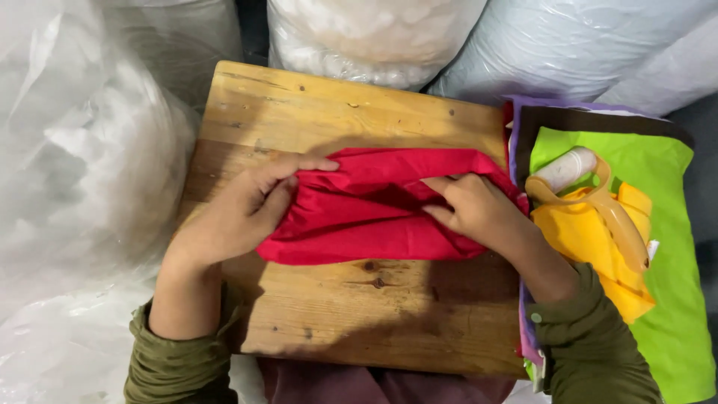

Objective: Smoothing a packaged pillow with a lint roller and then stuffing a red pillowcase with fiberfill material.

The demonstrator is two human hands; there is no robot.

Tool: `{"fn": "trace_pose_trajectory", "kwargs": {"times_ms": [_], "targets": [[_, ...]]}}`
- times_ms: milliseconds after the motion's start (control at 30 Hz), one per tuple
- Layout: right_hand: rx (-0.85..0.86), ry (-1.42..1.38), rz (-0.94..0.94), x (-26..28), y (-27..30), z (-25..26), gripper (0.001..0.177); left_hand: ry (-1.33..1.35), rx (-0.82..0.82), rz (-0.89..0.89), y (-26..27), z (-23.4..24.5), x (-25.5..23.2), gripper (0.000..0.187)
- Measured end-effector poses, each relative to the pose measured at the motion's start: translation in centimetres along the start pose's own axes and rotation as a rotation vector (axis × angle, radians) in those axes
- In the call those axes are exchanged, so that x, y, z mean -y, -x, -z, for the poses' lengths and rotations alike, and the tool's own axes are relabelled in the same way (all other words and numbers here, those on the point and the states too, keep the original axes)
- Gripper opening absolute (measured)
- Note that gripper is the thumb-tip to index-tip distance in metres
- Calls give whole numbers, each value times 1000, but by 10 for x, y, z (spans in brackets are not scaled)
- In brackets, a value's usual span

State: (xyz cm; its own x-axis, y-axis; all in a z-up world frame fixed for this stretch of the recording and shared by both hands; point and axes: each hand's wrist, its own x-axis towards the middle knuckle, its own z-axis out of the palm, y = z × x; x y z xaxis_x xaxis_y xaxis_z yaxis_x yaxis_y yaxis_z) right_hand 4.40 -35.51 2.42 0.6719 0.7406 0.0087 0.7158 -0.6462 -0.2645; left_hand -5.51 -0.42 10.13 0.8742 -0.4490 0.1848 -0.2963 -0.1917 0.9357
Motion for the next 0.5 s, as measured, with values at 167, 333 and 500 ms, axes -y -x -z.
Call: {"fn": "trace_pose_trajectory", "kwargs": {"times_ms": [167,333,500], "targets": [[376,47,-307,35,2,9,88,-519,-246,253,-1,-12,29,34],[282,71,-387,39,-1,-9,106,-887,-426,-67,-17,-43,29,19],[198,144,-287,46,1,-24,90,-559,-249,-471,-34,-112,83,22]]}}
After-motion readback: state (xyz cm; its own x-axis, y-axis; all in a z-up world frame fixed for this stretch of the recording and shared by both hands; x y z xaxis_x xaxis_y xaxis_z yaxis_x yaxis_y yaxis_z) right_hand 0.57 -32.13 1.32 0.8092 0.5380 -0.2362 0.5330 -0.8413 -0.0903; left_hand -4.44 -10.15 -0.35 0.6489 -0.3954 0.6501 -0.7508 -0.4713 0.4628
